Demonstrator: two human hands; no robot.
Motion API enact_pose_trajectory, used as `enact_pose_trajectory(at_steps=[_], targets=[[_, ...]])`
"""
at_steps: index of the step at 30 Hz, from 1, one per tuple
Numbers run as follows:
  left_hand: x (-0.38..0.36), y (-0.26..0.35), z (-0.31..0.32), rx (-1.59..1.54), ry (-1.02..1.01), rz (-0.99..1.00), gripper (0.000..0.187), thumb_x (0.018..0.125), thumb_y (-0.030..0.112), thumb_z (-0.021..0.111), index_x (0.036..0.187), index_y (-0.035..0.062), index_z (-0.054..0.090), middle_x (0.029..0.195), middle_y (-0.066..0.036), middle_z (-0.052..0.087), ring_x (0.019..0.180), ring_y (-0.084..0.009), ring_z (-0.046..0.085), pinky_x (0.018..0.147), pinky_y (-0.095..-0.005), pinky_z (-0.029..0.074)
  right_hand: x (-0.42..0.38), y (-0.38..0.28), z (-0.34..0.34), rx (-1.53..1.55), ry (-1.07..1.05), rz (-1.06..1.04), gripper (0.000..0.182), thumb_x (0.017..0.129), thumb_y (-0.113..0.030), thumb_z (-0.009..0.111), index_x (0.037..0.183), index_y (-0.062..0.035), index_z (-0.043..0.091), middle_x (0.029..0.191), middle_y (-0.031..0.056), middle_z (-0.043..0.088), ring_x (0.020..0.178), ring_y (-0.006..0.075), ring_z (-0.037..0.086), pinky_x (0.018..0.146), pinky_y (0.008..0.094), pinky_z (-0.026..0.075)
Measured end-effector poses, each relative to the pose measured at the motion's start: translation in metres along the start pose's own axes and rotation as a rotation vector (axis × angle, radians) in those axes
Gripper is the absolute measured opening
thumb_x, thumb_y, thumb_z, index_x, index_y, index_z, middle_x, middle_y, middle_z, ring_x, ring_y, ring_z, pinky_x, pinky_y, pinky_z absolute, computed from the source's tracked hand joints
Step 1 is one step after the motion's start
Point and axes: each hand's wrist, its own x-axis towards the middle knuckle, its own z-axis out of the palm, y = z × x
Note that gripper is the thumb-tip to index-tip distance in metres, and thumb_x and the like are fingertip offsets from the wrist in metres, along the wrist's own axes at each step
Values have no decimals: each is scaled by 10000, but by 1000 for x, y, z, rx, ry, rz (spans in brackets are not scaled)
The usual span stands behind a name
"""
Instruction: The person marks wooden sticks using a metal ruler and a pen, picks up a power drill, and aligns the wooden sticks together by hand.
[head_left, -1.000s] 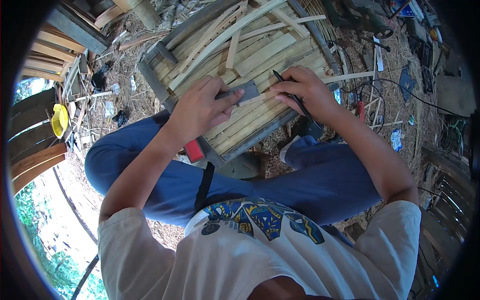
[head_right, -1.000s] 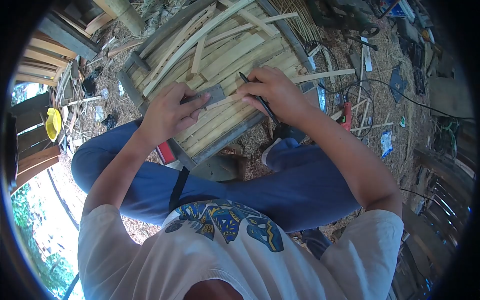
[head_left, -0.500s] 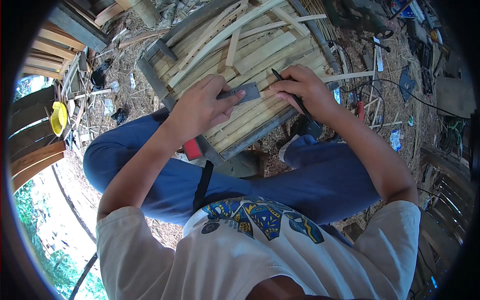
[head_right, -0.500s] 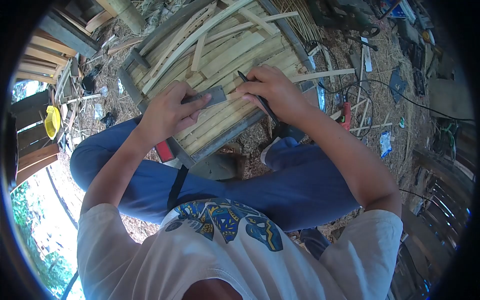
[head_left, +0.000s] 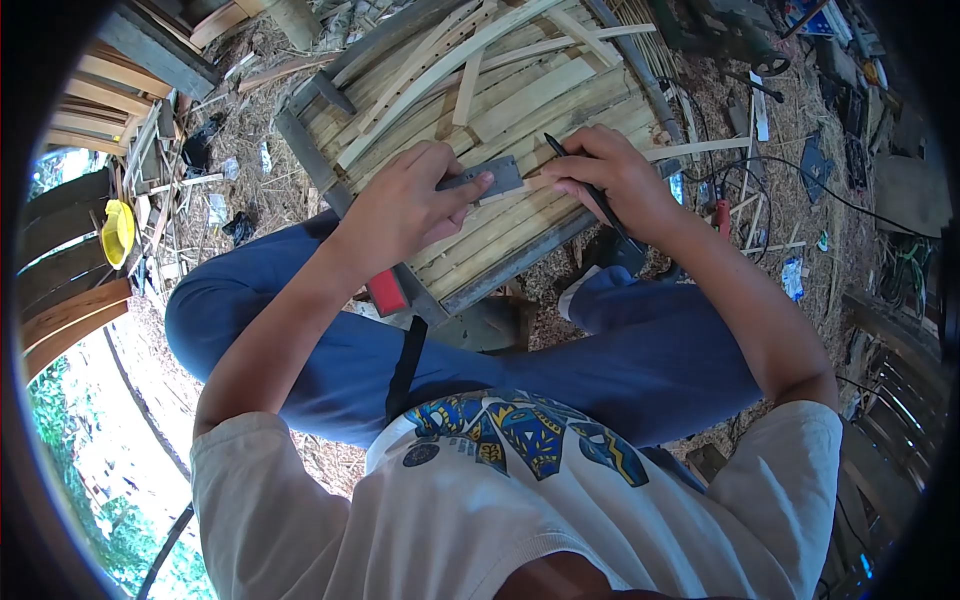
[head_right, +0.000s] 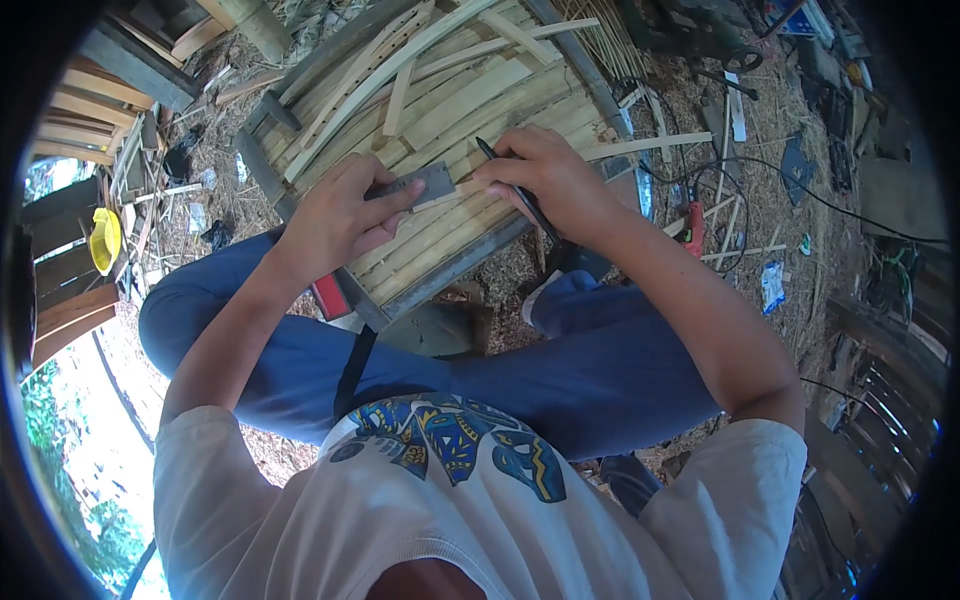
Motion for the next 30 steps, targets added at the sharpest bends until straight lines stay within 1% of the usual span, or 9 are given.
enact_pose_trajectory(at_steps=[8, 17, 23, 30], targets=[[0, 0, -4, -19, -43, 18, 566, 849, 91, 866, 1407, 170, 804, 1112, -87, 657, 1024, -296, 671, 879, -426, 593, -1, 2, 1, -4, -10, -8, 290, 918, -126, 854, 1203, -84, 826, 1141, 123, 683, 1069, 354, 657, 908, 459, 537], [-1, 0, -3, -14, -11, 22, 550, 843, 83, 863, 1385, 166, 820, 1109, -86, 662, 1010, -292, 675, 860, -421, 597, 0, 1, 0, -21, -16, -14, 297, 910, -118, 842, 1204, -88, 822, 1140, 118, 686, 1073, 354, 657, 954, 463, 514], [-1, -1, -2, -8, -12, 19, 541, 848, 98, 864, 1382, 176, 822, 1103, -84, 658, 1008, -289, 674, 853, -422, 595, 1, 0, 0, -11, -7, -11, 267, 928, -110, 844, 1192, -79, 820, 1134, 117, 685, 1068, 352, 646, 937, 458, 514], [-1, 0, -1, 33, 1, 12, 538, 853, 120, 870, 1382, 208, 822, 1108, -66, 656, 1008, -282, 676, 852, -411, 600, 0, 4, 3, -1, 2, -19, 254, 931, -97, 852, 1182, -72, 820, 1129, 121, 682, 1044, 352, 639, 909, 462, 520]])
